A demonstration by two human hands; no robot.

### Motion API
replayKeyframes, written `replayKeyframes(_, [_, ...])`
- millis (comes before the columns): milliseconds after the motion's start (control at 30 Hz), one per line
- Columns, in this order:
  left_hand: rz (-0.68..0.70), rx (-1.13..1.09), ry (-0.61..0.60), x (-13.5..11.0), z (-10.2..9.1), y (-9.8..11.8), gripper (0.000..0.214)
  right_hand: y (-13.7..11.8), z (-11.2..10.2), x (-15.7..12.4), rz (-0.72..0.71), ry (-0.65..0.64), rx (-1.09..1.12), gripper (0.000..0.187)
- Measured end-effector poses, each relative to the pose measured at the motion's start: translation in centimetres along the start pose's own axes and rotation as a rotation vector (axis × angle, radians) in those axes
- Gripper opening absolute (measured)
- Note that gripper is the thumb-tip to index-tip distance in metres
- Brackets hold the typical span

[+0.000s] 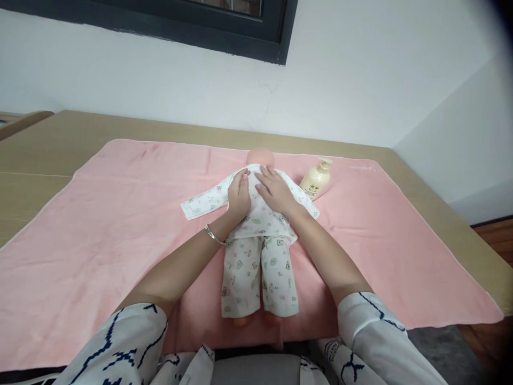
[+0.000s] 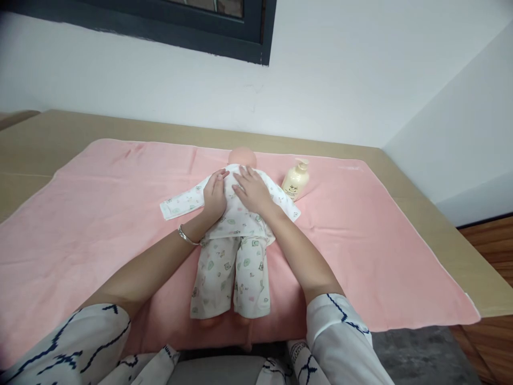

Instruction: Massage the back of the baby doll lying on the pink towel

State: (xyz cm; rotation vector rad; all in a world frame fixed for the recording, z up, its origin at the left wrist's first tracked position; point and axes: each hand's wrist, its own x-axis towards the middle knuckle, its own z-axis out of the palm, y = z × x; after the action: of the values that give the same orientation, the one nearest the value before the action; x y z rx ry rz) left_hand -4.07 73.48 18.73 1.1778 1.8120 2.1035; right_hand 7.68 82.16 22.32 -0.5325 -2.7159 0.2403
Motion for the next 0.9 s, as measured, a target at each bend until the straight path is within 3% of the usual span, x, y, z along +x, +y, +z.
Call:
replayKeyframes(67, [0.017,0.019,-0.005,-0.1,0.0,0.3,0.038,0.9,-0.3,0.1,0.111,0.030,-0.015,0.057])
replayKeyframes(167, [0.008,0.030,0.002,-0.1,0.0,0.5,0.037,-0.8,-0.5,-0.6,0.267,0.016,-0.113,0.059])
replayKeyframes(267, [-0.028,0.056,-0.007,0.1,0.0,0.6,0.032,-3.8,-0.5,-1.4,0.120,-0.082,-0.171,0.055])
replayKeyframes(367, [-0.031,0.119,-0.045,0.3,-0.1,0.6,0.031,-4.3,-0.5,-1.5,-0.045,-0.124,-0.138,0.052])
replayKeyframes(467, [0.052,0.208,-0.061,0.3,-0.2,0.2,0.034,-2.4,-0.3,-0.7,0.027,-0.047,-0.040,0.049])
replayKeyframes(600, [0.188,0.351,-0.097,0.2,-0.4,-0.6,0.034,-0.6,0.1,-0.1,0.246,0.081,-0.028,0.051])
replayKeyframes(733, [0.196,0.482,-0.214,0.4,-0.8,-1.3,0.045,-2.5,0.3,-0.9,0.338,0.084,-0.172,0.056])
replayKeyframes(833, [0.204,0.568,-0.291,0.5,-1.1,-1.1,0.053,-4.1,0.2,-1.5,0.329,0.044,-0.227,0.057])
replayKeyframes(900, [0.271,0.608,-0.323,0.3,-1.2,-0.7,0.050,-3.8,-0.1,-1.5,0.285,0.025,-0.198,0.055])
